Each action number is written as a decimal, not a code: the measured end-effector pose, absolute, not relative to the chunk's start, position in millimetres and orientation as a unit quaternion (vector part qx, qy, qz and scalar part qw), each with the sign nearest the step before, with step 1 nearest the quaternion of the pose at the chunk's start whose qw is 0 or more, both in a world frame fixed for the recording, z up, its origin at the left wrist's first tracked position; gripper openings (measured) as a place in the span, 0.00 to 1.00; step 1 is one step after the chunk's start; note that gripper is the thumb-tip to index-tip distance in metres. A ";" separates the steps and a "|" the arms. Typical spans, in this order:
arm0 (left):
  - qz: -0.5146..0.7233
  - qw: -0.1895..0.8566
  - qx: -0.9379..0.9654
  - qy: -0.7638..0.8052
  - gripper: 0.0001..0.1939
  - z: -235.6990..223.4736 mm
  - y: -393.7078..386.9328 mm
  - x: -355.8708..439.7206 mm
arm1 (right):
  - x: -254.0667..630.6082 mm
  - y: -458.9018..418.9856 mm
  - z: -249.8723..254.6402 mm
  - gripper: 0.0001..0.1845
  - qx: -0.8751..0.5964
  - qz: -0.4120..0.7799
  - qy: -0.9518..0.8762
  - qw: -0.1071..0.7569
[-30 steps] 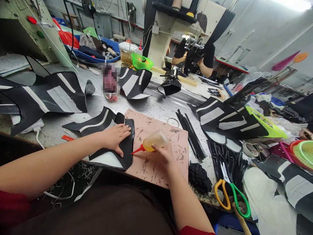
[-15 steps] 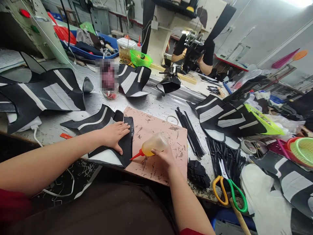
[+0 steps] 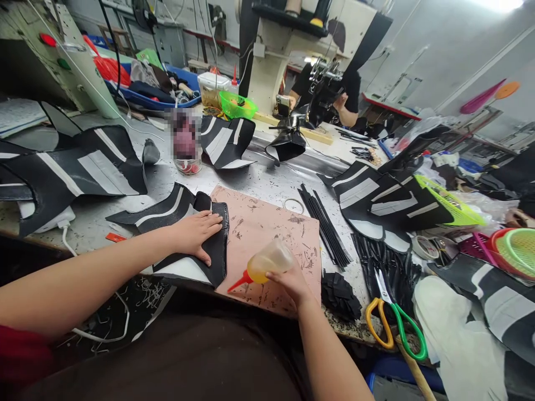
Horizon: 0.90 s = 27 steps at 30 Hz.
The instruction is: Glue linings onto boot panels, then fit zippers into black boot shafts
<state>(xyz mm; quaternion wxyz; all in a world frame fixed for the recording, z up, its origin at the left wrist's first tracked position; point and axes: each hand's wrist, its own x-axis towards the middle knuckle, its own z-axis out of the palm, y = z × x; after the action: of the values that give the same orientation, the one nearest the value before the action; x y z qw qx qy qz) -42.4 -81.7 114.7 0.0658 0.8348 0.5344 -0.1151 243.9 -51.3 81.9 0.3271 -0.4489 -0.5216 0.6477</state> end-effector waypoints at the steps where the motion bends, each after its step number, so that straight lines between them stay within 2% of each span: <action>1: -0.107 0.047 0.846 0.520 0.44 118.0 -83.5 -42.9 | 255.1 -55.4 77.3 0.31 -0.447 0.650 -0.499 0.359; 4: -0.057 -0.021 0.839 0.540 0.30 134.1 -90.3 -46.4 | 291.7 -64.0 68.6 0.27 -0.449 0.618 -0.438 0.473; 6: -0.042 -0.033 0.763 0.644 0.30 144.8 -93.5 -50.2 | 313.6 -65.5 69.6 0.23 -0.452 0.593 -0.404 0.530; 9: -0.072 0.022 0.645 0.761 0.34 150.2 -91.3 -57.0 | 334.1 -62.8 78.0 0.18 -0.427 0.578 -0.328 0.613; 12: -0.109 0.068 0.640 0.758 0.26 147.1 -81.9 -64.3 | 341.1 -59.5 86.6 0.19 -0.375 0.575 -0.255 0.681; 15: -0.139 0.087 0.677 0.718 0.17 153.0 -74.5 -67.8 | 347.4 -60.3 91.2 0.25 -0.346 0.578 -0.217 0.707; 19: -0.164 0.095 0.760 0.622 0.12 184.3 -77.0 -55.4 | 368.3 -67.6 90.0 0.29 -0.355 0.573 -0.175 0.717; 23: -0.197 0.086 0.822 0.528 0.09 212.3 -82.2 -32.7 | 391.0 -73.7 79.6 0.26 -0.357 0.556 -0.174 0.730; 27: -0.231 0.065 0.842 0.483 0.12 214.5 -74.8 -19.4 | 397.0 -75.0 67.2 0.22 -0.335 0.557 -0.217 0.728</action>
<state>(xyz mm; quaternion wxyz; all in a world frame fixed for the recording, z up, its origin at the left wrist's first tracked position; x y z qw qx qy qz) -19.4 -74.8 214.5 0.0645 0.8423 0.4829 -0.2306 397.0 -75.0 67.2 0.7280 -0.3347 -0.2173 0.5575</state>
